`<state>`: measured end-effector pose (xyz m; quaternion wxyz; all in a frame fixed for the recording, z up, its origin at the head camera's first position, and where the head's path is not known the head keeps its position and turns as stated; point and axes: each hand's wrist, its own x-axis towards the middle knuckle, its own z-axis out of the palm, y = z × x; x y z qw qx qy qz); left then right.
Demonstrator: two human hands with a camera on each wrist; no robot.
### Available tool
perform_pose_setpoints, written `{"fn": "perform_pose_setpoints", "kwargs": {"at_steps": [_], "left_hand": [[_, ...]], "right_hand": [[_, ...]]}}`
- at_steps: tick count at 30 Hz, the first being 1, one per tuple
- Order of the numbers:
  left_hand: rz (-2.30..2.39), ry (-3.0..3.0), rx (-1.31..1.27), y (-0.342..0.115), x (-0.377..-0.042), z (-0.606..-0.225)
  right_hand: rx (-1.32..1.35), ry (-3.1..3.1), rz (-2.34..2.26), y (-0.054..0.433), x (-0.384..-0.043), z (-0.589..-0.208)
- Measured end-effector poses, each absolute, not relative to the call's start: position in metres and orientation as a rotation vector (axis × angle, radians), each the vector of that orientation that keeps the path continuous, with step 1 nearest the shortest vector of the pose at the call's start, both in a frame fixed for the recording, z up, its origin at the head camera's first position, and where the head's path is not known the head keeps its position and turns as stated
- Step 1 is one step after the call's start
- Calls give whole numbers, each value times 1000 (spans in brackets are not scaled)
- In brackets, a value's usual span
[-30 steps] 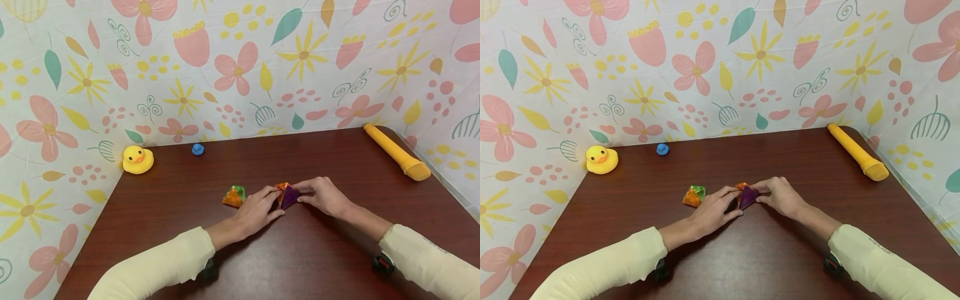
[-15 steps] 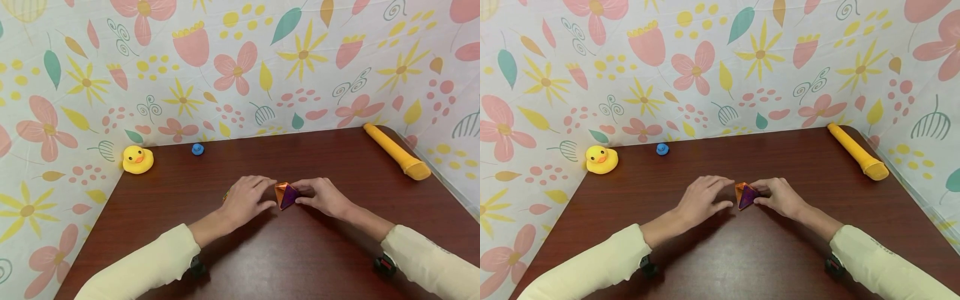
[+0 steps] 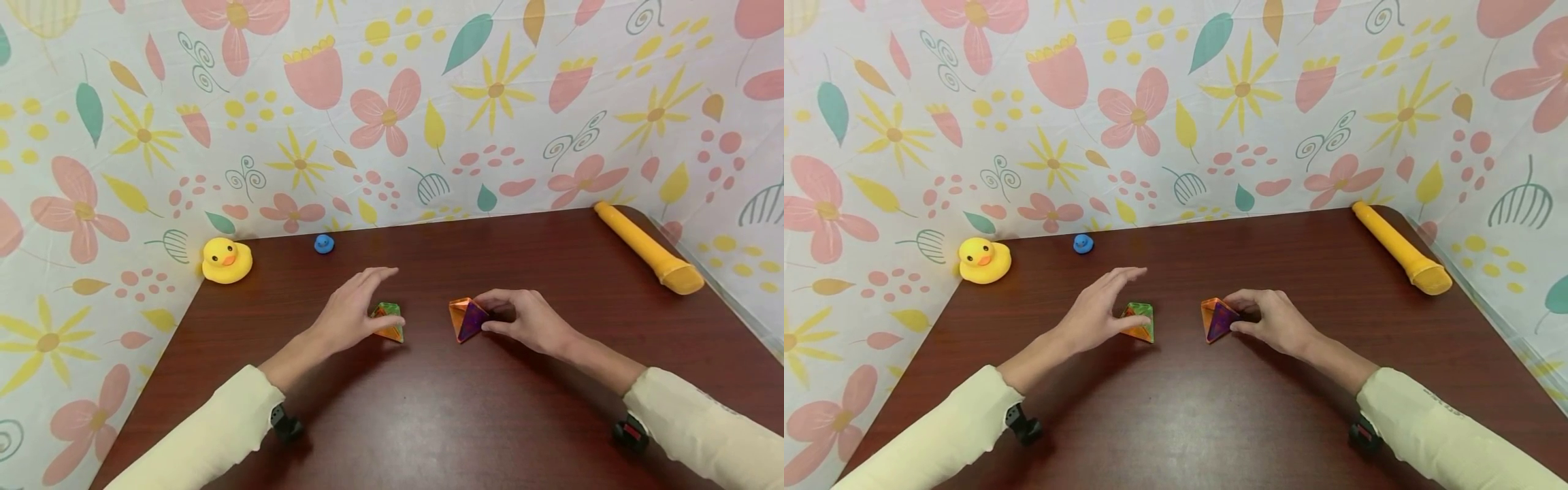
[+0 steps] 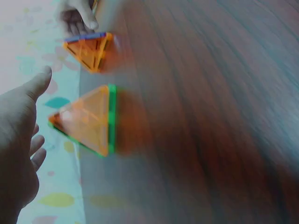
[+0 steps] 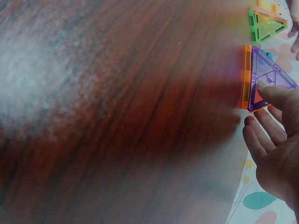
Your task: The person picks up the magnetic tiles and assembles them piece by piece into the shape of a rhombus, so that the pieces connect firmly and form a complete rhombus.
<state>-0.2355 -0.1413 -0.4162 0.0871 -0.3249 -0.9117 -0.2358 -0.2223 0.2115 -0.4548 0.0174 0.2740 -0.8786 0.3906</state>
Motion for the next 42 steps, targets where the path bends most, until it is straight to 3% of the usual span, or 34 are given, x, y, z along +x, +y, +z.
{"fn": "perform_pose_setpoints", "kwargs": {"at_steps": [20,42], "left_hand": [[-765,-2825,-1000,-168,-226,-457],[-891,-2787,-927,-173,-222,-467]], "right_hand": [[795,-2698,1237,209,-214,-454],[749,-2708,1155,206,-213,-453]]}}
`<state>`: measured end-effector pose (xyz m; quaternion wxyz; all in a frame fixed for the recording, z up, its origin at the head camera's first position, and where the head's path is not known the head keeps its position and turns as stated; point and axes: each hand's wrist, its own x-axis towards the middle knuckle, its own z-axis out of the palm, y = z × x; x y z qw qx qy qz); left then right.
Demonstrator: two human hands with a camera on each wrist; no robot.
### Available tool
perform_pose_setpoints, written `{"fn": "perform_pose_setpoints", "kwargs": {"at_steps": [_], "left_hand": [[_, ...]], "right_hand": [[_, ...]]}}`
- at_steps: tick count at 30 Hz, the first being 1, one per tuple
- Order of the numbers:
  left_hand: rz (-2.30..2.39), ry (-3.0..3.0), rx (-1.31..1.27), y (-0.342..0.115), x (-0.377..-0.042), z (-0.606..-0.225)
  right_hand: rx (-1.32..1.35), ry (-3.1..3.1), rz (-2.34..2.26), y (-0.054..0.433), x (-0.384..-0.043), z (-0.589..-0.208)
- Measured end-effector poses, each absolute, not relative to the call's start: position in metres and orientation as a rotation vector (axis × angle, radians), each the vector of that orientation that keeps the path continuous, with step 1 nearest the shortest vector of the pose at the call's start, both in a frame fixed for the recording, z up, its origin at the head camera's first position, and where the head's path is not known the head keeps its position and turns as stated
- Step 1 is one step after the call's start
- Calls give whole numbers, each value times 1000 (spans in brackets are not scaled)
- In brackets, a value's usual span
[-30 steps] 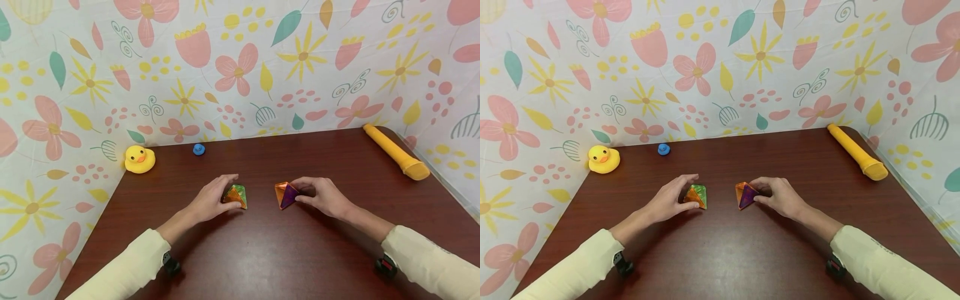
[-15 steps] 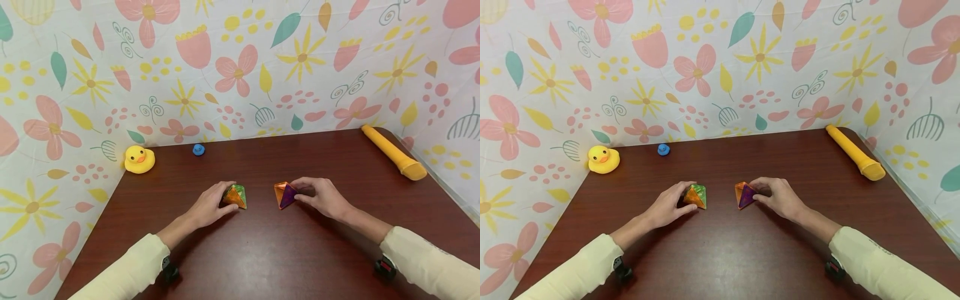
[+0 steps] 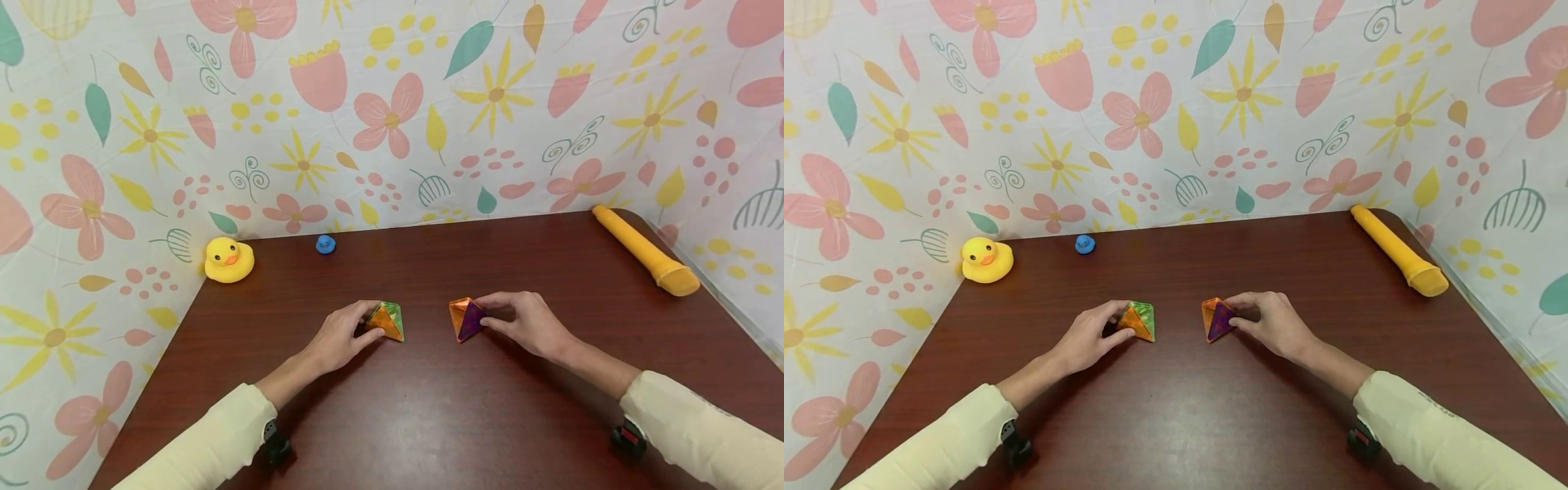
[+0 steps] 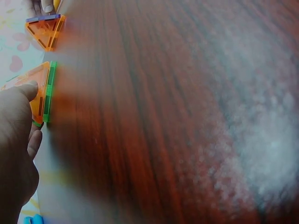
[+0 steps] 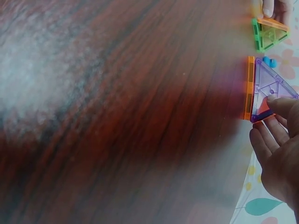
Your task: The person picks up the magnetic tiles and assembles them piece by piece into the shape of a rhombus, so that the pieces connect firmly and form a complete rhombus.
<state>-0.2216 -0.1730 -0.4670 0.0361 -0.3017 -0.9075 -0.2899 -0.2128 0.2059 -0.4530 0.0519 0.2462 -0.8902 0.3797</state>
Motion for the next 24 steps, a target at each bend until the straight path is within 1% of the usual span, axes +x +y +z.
{"fn": "perform_pose_setpoints", "kwargs": {"at_steps": [11,24], "left_hand": [[-887,-2774,-910,-171,-225,-468],[-929,-2758,-958,-161,-224,-467]], "right_hand": [[740,-2715,1151,206,-214,-455],[751,-2696,1173,202,-214,-456]]}}
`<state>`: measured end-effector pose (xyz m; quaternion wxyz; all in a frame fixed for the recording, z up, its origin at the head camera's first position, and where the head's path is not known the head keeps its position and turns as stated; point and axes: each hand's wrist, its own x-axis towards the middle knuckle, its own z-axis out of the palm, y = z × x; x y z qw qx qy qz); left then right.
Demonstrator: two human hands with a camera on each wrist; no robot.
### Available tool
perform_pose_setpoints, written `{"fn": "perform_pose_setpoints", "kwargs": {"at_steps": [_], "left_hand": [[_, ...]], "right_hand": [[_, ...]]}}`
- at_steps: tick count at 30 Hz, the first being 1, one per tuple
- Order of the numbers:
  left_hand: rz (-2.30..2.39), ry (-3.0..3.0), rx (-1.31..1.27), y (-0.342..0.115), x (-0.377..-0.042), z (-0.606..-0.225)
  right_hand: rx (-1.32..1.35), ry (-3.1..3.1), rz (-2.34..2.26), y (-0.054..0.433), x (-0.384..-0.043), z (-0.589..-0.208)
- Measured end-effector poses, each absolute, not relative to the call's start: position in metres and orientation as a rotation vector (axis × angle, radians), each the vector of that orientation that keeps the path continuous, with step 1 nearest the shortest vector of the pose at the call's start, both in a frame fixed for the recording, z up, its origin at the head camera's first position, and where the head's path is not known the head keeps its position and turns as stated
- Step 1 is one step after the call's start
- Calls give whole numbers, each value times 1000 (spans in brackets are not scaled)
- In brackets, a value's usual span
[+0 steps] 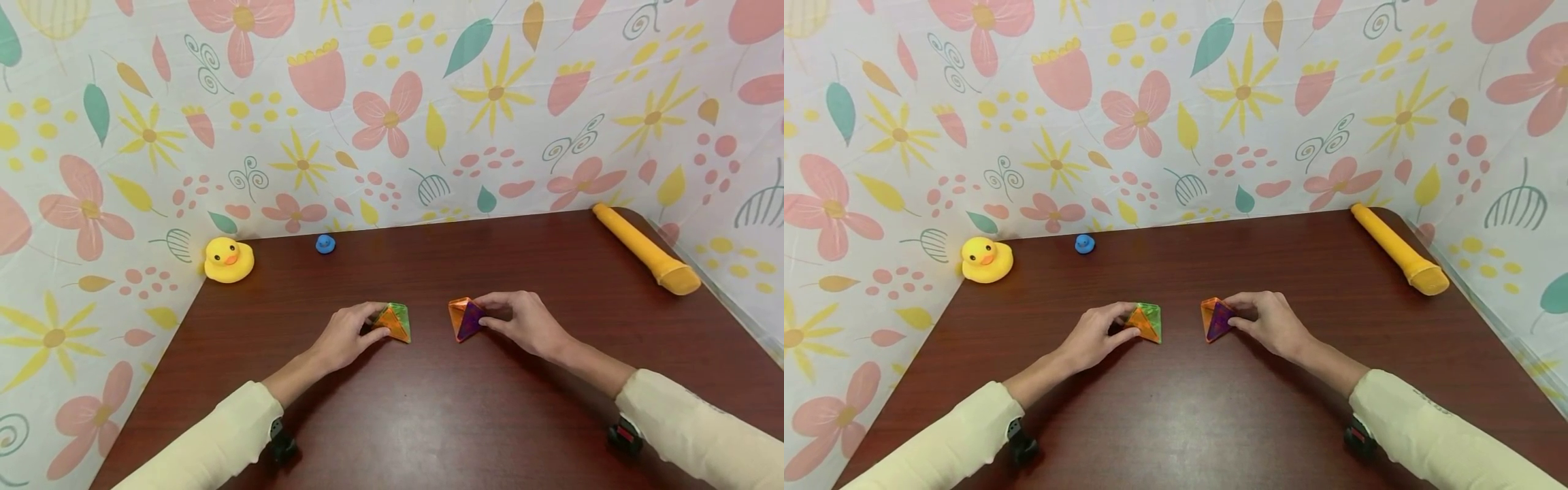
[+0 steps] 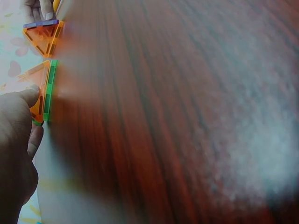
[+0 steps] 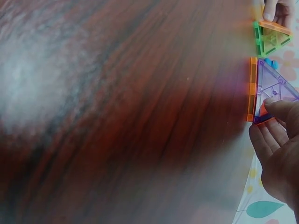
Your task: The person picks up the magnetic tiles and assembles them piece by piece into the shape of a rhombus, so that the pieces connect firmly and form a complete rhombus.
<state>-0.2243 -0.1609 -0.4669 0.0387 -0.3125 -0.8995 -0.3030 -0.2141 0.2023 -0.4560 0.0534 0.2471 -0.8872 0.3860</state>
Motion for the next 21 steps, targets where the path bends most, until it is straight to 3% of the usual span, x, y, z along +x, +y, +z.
{"fn": "perform_pose_setpoints", "kwargs": {"at_steps": [21], "left_hand": [[-912,-2785,-962,-142,-223,-467]], "right_hand": [[767,-2678,1229,190,-213,-457]]}}
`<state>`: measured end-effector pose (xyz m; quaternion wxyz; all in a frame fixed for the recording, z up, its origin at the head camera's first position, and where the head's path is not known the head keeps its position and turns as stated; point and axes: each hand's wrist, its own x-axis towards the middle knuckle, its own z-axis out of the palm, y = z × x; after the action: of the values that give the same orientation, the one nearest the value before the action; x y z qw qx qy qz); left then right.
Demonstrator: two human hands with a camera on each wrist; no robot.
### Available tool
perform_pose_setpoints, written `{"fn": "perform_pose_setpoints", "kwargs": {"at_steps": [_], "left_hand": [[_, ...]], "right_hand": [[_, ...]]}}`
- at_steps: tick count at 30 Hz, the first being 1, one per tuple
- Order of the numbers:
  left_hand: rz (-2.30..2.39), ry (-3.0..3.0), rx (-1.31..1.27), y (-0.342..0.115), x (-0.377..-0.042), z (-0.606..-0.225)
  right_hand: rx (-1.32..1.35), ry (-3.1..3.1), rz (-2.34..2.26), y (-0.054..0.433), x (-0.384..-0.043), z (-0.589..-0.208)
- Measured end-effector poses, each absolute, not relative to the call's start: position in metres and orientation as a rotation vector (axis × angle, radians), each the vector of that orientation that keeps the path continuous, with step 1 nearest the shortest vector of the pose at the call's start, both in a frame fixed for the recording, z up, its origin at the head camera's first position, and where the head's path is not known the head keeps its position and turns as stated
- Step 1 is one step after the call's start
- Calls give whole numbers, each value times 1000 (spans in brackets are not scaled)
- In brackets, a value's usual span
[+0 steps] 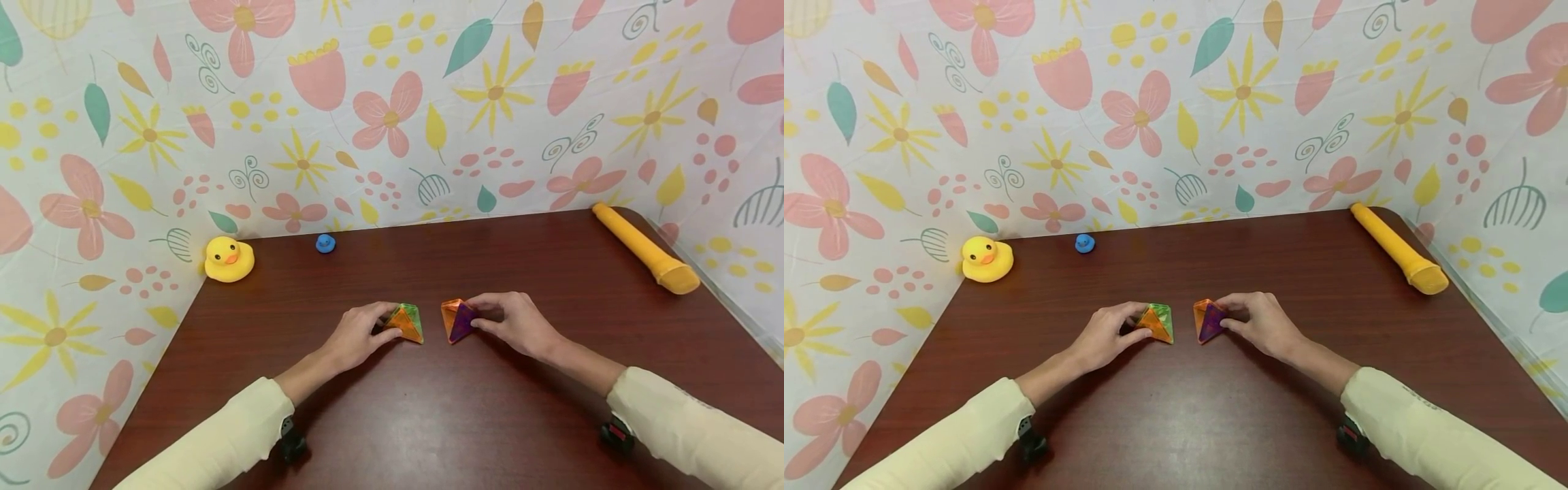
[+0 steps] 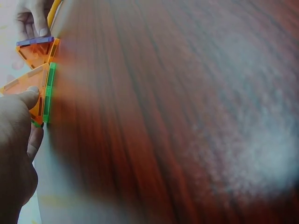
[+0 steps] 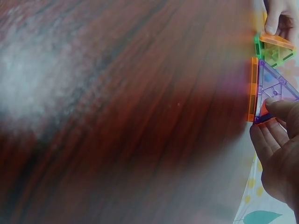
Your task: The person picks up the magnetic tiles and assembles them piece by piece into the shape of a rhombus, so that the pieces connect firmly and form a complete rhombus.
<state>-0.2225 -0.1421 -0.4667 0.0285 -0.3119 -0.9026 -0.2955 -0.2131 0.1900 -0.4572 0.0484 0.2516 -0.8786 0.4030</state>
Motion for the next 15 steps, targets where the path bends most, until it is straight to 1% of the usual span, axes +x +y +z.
{"fn": "perform_pose_setpoints", "kwargs": {"at_steps": [15], "left_hand": [[-885,-2774,-1014,-131,-223,-466]], "right_hand": [[780,-2697,1273,181,-215,-459]]}}
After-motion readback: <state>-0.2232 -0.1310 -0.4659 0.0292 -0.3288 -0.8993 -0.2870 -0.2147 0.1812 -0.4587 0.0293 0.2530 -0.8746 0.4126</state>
